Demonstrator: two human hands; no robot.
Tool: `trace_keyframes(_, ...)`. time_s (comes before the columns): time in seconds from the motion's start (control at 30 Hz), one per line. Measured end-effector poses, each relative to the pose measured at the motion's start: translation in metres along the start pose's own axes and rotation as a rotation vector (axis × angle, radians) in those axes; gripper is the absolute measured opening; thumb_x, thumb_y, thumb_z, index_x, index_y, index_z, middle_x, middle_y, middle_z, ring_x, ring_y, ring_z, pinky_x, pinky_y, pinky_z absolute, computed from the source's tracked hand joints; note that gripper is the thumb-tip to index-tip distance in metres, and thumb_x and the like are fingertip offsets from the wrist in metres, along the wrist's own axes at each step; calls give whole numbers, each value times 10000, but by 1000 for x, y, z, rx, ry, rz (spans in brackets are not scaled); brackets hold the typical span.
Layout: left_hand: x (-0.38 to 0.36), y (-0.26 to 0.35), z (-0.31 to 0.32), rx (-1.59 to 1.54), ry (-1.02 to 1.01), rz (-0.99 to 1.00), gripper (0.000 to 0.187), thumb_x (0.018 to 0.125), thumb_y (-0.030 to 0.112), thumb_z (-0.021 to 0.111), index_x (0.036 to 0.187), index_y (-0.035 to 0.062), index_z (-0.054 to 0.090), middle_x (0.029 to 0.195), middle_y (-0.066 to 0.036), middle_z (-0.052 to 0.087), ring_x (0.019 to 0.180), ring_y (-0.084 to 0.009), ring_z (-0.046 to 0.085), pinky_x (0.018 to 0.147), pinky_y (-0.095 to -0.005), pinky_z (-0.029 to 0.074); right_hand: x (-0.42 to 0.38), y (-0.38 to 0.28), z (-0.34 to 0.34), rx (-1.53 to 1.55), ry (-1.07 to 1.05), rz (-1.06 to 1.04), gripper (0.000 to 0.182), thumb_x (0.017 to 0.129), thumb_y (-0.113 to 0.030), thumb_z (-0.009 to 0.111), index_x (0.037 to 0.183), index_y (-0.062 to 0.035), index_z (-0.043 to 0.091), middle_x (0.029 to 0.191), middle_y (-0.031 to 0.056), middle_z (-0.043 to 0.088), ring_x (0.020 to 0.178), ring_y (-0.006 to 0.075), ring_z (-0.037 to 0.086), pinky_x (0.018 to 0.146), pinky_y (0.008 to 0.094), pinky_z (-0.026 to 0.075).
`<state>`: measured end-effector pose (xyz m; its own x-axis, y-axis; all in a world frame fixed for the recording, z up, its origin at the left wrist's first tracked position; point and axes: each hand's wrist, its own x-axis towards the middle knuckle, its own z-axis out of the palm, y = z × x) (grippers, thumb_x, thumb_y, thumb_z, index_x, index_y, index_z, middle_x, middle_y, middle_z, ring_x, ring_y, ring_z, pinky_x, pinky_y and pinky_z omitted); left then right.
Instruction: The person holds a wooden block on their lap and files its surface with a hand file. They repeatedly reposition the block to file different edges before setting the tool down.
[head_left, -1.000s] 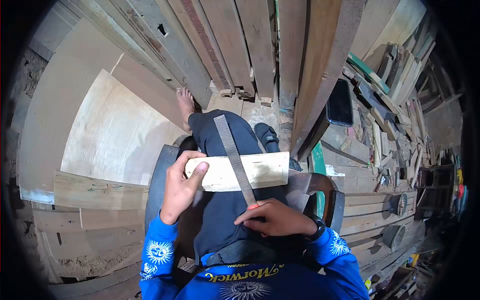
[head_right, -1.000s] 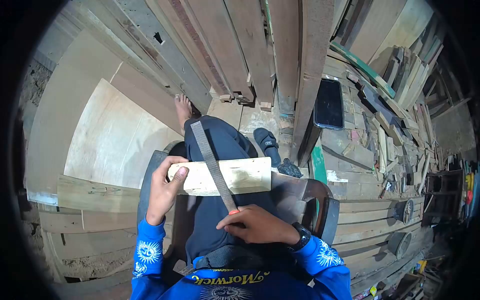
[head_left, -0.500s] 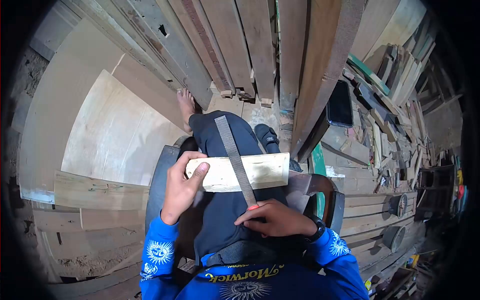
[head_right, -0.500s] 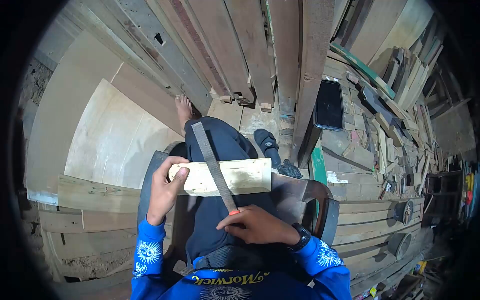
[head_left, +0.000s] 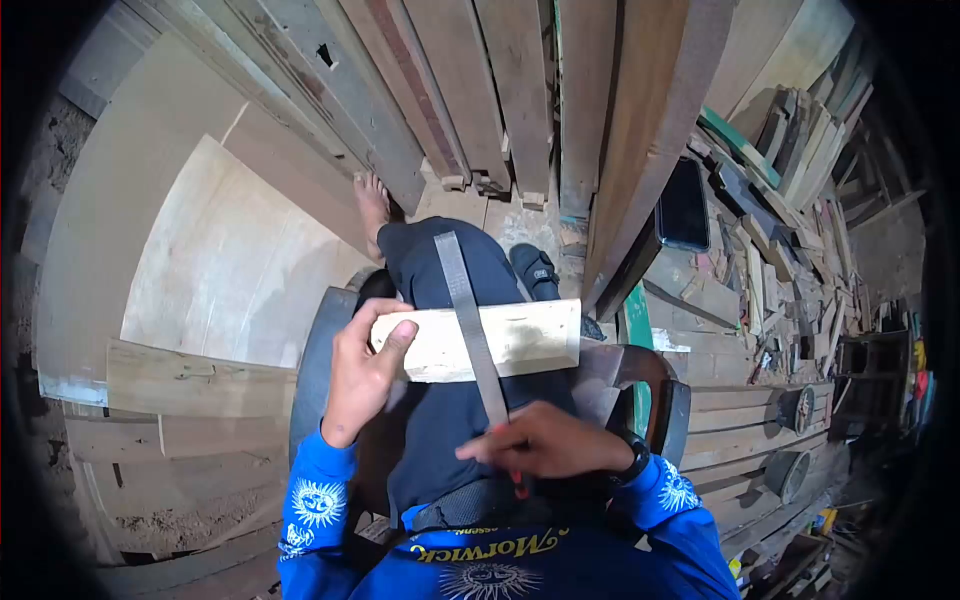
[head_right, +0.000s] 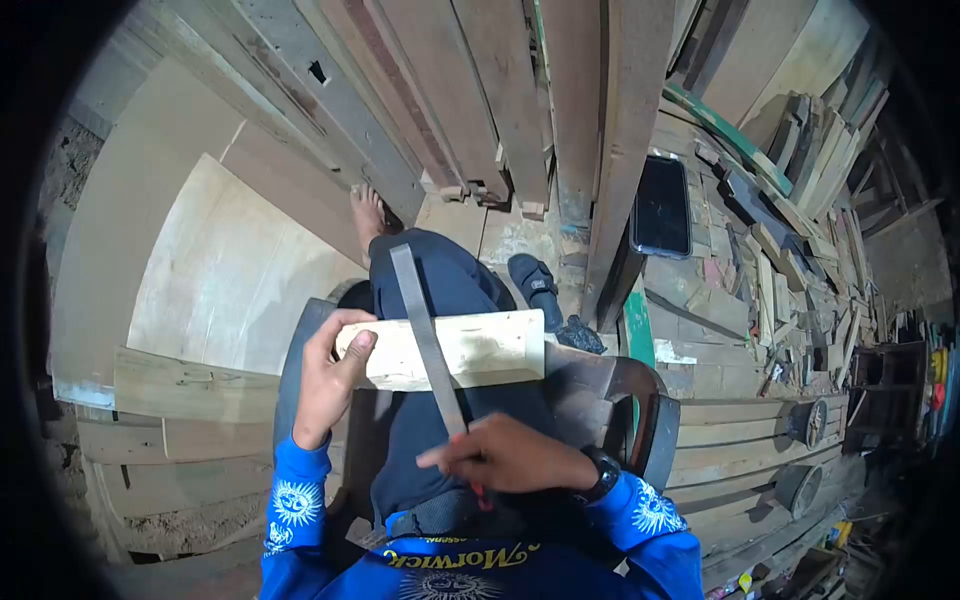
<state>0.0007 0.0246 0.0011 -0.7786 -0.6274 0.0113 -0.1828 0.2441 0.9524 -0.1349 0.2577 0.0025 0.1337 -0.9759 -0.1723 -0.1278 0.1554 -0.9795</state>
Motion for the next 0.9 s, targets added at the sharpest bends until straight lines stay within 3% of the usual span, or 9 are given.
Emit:
trace_keyframes(0.03, -1, 0, 1, 5, 4, -2, 266, 1012, 218, 719, 1139, -13, 685, 947, -100, 753, 885, -123, 680, 799, -302, 543, 2, -5, -1, 124, 41, 111, 320, 1040, -71, 608, 1332, -134, 723, 880, 86, 713, 730, 147, 728, 643, 302, 586)
trace_keyframes(0.1, -1, 0, 1, -52, -5, -55, 261, 1012, 216, 721, 1134, -12, 687, 942, -88, 749, 880, -112, 670, 790, -292, 537, 7, -2, 0, 18, 157, -7, 354, 1050, -45, 581, 1379, -125, 683, 1024, 105, 709, 750, 156, 717, 660, 290, 595)
trace_keyframes(0.2, 0, -3, 2, -49, 8, -4, 258, 1012, 210, 720, 1133, -15, 685, 939, -80, 745, 877, -109, 665, 784, -290, 535, 5, -16, 1, 196, -37, 204, 330, 1030, -52, 593, 1341, -100, 689, 893, 95, 684, 796, 179, 704, 738, 333, 573)
trace_keyframes(0.27, 0, 2, 0, 12, -5, -4, 256, 1016, 209, 715, 1133, -16, 682, 940, -78, 743, 880, -110, 663, 789, -289, 534, 6, 3, 14, 92, 31, -145, 332, 1016, -41, 607, 1332, -98, 689, 897, 108, 685, 823, 215, 709, 764, 351, 565)
trace_keyframes(0.43, 0, 0, 2, -55, -9, -59, 279, 1023, 240, 712, 1133, -15, 682, 957, -79, 739, 905, -112, 661, 811, -288, 529, 14, 4, 3, 172, 115, 2, 319, 980, -3, 637, 1284, -77, 699, 963, 106, 695, 891, 255, 708, 805, 375, 564)
trace_keyframes(0.5, 0, 1, 3, -67, 9, -40, 286, 1027, 249, 707, 1128, -17, 681, 951, -76, 735, 902, -114, 659, 810, -287, 527, 10, 15, 12, 67, -30, -173, 324, 984, -32, 677, 1302, -93, 701, 1099, 123, 719, 923, 272, 725, 812, 379, 575)
trace_keyframes(0.57, -1, 1, 2, -52, 13, -50, 293, 1026, 256, 709, 1126, -18, 679, 953, -72, 732, 897, -114, 656, 802, -287, 526, 7, 15, 12, 105, -77, -151, 362, 960, 4, 683, 1307, -97, 695, 1138, 120, 713, 982, 297, 711, 865, 394, 563)
trace_keyframes(0.67, -2, -1, 1, -63, -4, -56, 289, 1034, 254, 702, 1129, -18, 678, 968, -71, 733, 909, -110, 655, 806, -279, 522, 11, 5, -4, 69, 44, -114, 394, 937, 52, 670, 1306, -84, 690, 1189, 115, 708, 976, 290, 715, 861, 387, 570)
trace_keyframes(0.9, -1, 1, 4, -137, 9, -57, 266, 1039, 237, 697, 1130, -12, 677, 970, -61, 718, 912, -101, 640, 813, -268, 514, 11, 14, 13, 53, -55, -187, 368, 910, 86, 622, 1236, -66, 698, 1011, 125, 717, 929, 315, 724, 847, 418, 562)
